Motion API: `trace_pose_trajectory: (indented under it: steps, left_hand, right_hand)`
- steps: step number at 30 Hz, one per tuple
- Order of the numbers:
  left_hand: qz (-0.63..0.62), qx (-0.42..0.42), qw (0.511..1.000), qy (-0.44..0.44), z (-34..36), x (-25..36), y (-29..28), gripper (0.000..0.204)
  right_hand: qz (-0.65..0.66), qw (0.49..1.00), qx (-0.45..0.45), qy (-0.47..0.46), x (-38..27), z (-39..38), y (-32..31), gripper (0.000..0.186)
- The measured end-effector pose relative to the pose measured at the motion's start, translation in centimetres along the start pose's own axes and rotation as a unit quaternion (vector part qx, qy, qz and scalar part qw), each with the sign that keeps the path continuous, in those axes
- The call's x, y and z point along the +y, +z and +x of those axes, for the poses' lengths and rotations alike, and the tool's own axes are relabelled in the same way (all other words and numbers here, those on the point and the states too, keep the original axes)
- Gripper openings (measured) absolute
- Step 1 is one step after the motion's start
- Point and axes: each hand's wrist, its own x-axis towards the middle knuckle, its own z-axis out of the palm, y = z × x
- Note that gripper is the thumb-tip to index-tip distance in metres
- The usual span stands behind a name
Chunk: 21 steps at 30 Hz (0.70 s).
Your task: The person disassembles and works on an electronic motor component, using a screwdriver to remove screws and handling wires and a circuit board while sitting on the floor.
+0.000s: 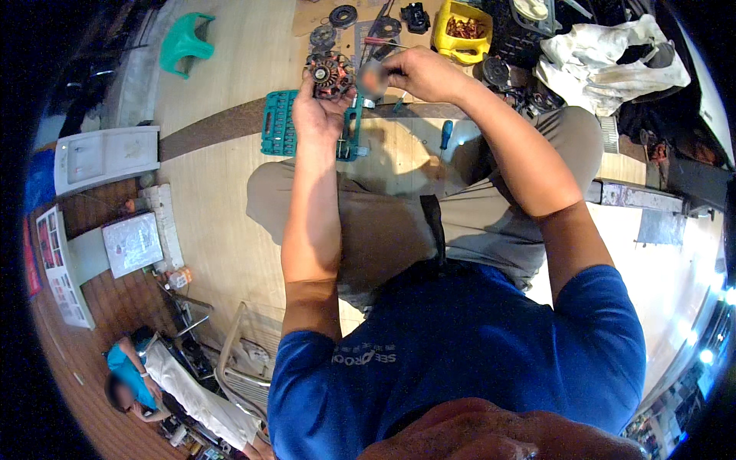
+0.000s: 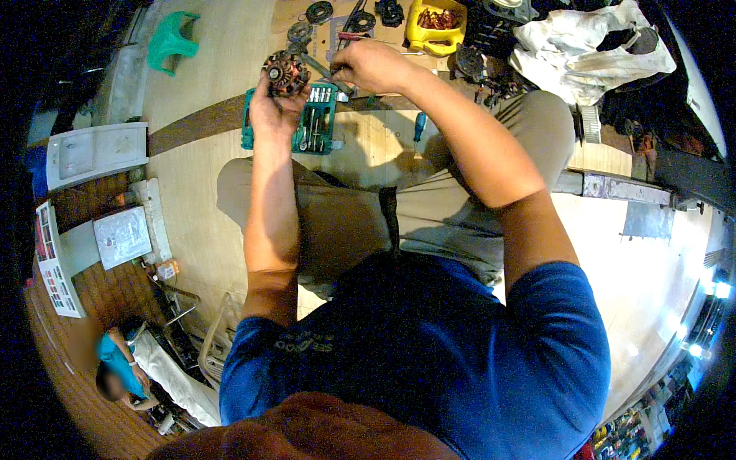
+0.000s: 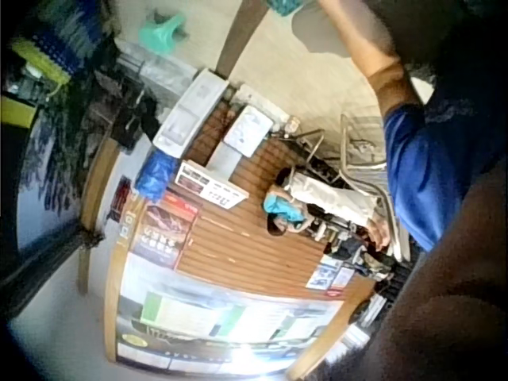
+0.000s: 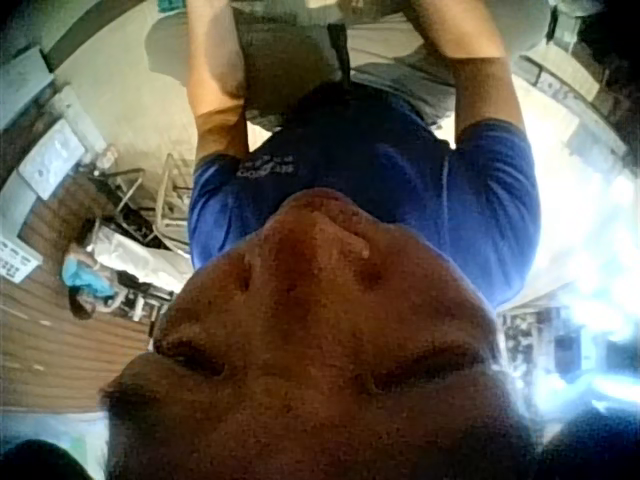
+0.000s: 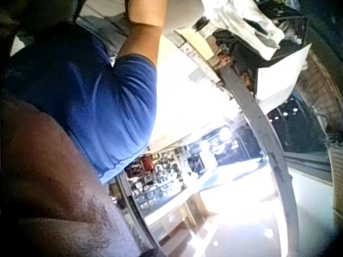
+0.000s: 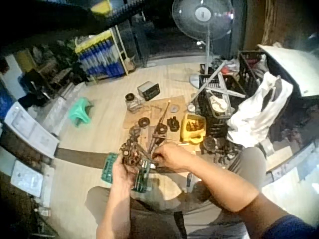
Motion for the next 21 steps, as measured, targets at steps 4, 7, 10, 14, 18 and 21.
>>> trace_pose_trajectory:
  steps: [4,7,10,14,18,21]
  left_hand:
    - [-0.004,-0.013,0.999,0.029,0.3,0.1,0.1,0.038]
    - [0.023,0.029,0.998,0.047,0.1,-0.3,0.8,0.031]
    - [0.055,0.014,0.995,0.083,0.1,-0.3,0.8,0.03]
    - [0.078,0.036,0.992,0.097,0.0,-0.2,0.7,0.03]
    - [0.021,0.009,0.998,0.053,-0.1,0.6,0.5,0.034]
    - [-0.058,-0.01,0.998,0.014,-0.1,1.5,0.4,0.036]
  right_hand:
    - [-0.013,0.999,-0.047,0.017,-0.4,-0.5,-0.9,0.016]
    - [0.015,0.996,-0.084,-0.006,-0.5,-0.8,-1.8,0.015]
    - [0.082,0.989,-0.119,-0.034,-0.7,-0.8,-2.6,0.017]
    - [0.204,0.969,-0.135,-0.021,0.7,-0.7,-3.5,0.02]
    - [0.11,0.993,0.03,0.036,2.8,-0.5,-4.8,0.024]
    - [0.084,0.99,0.078,0.077,4.4,-1.0,-4.8,0.022]
